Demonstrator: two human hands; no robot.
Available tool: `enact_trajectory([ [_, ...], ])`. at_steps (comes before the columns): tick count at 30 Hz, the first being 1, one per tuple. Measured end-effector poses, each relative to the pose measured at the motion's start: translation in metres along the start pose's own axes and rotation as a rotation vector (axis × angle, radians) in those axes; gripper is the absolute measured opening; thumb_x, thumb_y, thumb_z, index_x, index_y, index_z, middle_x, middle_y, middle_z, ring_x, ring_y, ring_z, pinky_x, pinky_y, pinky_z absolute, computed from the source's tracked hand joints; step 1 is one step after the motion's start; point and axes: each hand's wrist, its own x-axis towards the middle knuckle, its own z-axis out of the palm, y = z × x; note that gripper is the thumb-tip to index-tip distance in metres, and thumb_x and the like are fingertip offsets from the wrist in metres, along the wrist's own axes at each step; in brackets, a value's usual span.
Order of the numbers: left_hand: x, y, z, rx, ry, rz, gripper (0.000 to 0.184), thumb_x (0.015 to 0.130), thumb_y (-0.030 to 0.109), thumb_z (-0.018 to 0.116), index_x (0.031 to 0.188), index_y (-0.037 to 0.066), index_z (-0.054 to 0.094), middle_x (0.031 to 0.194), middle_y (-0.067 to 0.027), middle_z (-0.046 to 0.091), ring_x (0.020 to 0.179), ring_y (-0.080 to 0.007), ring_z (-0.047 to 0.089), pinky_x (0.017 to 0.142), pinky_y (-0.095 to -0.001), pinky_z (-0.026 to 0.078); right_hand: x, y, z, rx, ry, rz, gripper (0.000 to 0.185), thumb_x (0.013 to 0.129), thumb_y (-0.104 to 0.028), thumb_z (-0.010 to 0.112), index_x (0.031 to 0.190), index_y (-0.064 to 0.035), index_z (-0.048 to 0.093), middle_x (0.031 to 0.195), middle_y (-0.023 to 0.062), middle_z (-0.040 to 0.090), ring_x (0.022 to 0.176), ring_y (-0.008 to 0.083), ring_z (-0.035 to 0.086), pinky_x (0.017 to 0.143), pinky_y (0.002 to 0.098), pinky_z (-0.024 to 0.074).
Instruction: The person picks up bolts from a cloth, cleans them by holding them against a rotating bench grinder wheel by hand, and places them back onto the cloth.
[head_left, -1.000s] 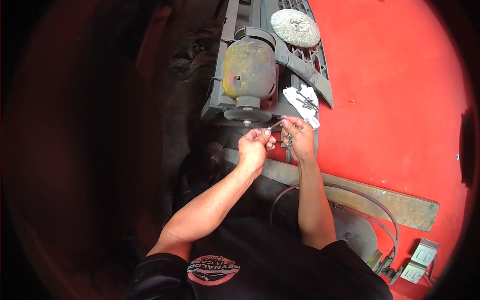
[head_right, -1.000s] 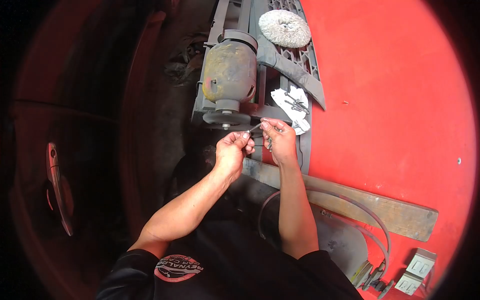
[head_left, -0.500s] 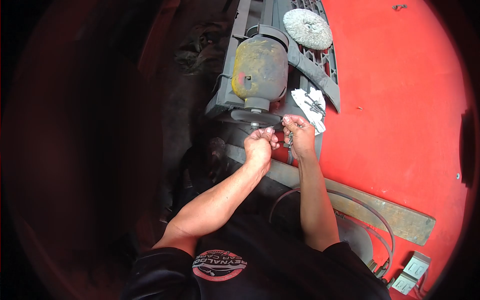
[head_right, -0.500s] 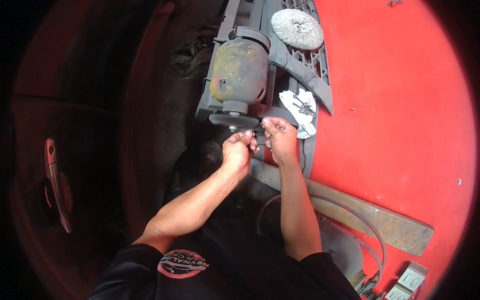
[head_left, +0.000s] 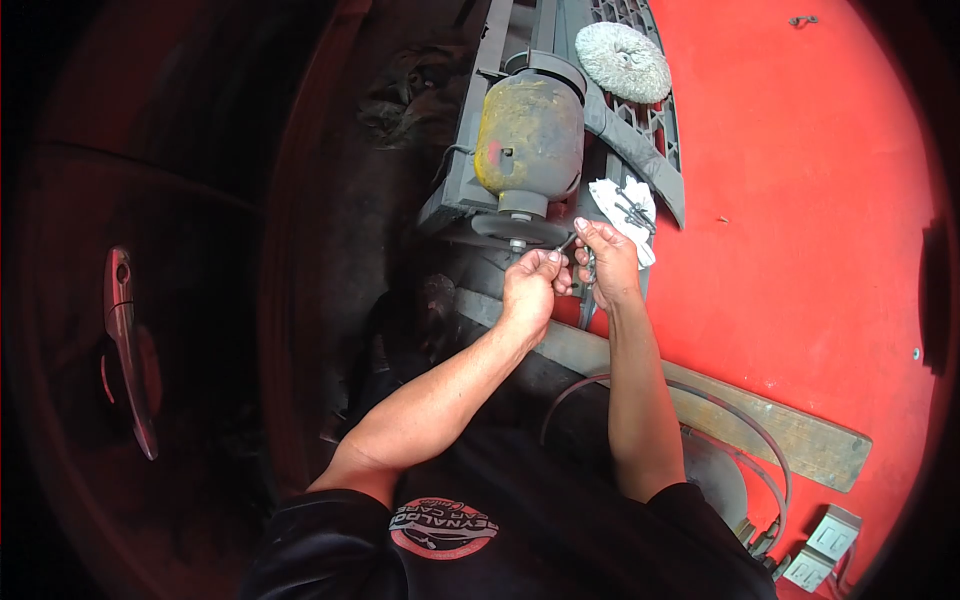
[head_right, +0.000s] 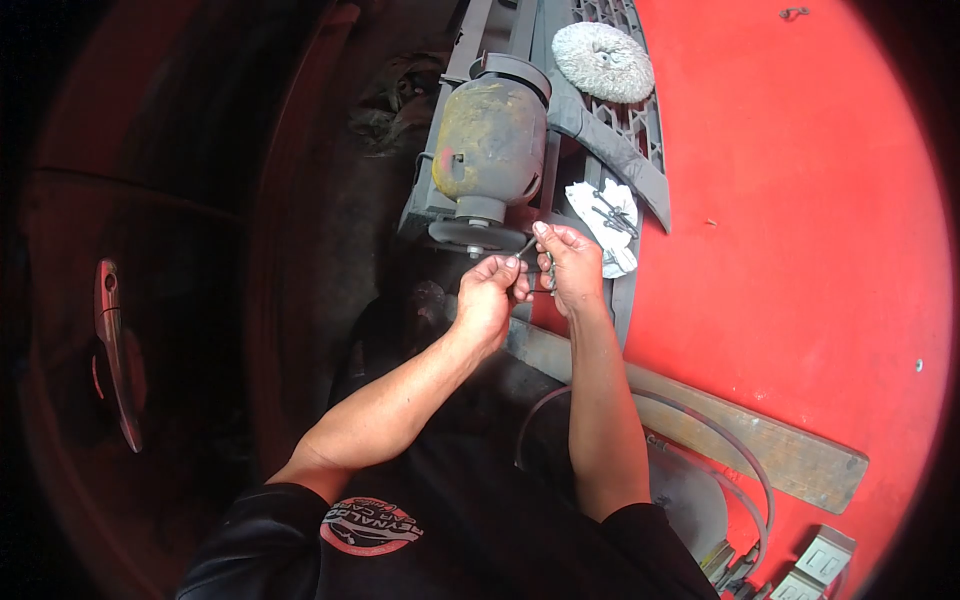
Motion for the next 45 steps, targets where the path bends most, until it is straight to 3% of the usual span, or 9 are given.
enact_trajectory([
  [13, 0.0, 0.001, -0.005, -0.073, -0.042, -0.078, 0.017, 0.098, 0.015, 0.05, 0.088, 0.002, 0.057, 0.071, -0.003, 0.057, 0.059, -0.0102, 0.051, 0.06, -0.0272, 0.049, 0.001, -0.002, 0.004, -0.051, 0.016, 0.018, 0.019, 0.086, -0.021, 0.07, 0.085, -0.0055, 0.06, 0.07, -0.0021, 0.052, 0.052, 0.0032, 0.045, 0.037, 0.0182, 0.0324],
  [19, -0.003, 0.004, -0.011, 0.075, -0.075, -0.007, 0.018, 0.097, 0.016, 0.053, 0.085, 0.003, 0.057, 0.07, -0.0023, 0.056, 0.06, -0.0103, 0.052, 0.061, -0.0265, 0.047, -0.009, -0.007, 0.004, -0.127, 0.051, 0.007, 0.018, 0.085, -0.019, 0.07, 0.083, -0.0059, 0.059, 0.069, -0.0026, 0.052, 0.05, 0.0027, 0.044, 0.035, 0.0183, 0.0307],
  [25, 0.0, -0.002, -0.018, 0.147, -0.148, -0.016, 0.019, 0.097, 0.016, 0.052, 0.083, 0.003, 0.056, 0.071, -0.0023, 0.056, 0.059, -0.0108, 0.05, 0.061, -0.0274, 0.047, -0.013, 0.002, -0.008, -0.014, 0.028, 0.022, 0.018, 0.086, -0.018, 0.069, 0.093, -0.0019, 0.064, 0.073, -0.0008, 0.053, 0.054, 0.004, 0.045, 0.038, 0.0179, 0.0325],
  [30, 0.0, 0.004, -0.015, -0.144, -0.072, -0.196, 0.02, 0.098, 0.016, 0.05, 0.09, -0.001, 0.057, 0.069, -0.0038, 0.054, 0.058, -0.0127, 0.051, 0.061, -0.0308, 0.05, -0.008, 0.0, -0.01, -0.03, -0.086, -0.037, 0.018, 0.088, -0.017, 0.068, 0.094, -0.0004, 0.065, 0.075, 0.0002, 0.055, 0.055, 0.004, 0.045, 0.039, 0.0183, 0.0317],
  [33, -0.002, 0.011, -0.011, -0.218, -0.07, -0.248, 0.019, 0.098, 0.013, 0.047, 0.095, -0.003, 0.056, 0.069, -0.0048, 0.054, 0.06, -0.0137, 0.053, 0.062, -0.0326, 0.051, -0.003, -0.002, 0.001, -0.115, 0.018, -0.051, 0.017, 0.087, -0.017, 0.069, 0.092, -0.0008, 0.065, 0.072, -0.0005, 0.055, 0.054, 0.0036, 0.044, 0.038, 0.0185, 0.0308],
  [45, 0.005, 0.004, -0.017, -0.272, -0.097, -0.238, 0.014, 0.095, 0.008, 0.045, 0.09, -0.001, 0.055, 0.069, -0.0059, 0.055, 0.061, -0.0155, 0.054, 0.062, -0.0345, 0.051, -0.004, 0.001, 0.011, -0.117, 0.156, 0.018, 0.024, 0.083, -0.023, 0.074, 0.08, -0.003, 0.062, 0.062, -0.0032, 0.051, 0.048, 0.0034, 0.041, 0.037, 0.0195, 0.0293],
])
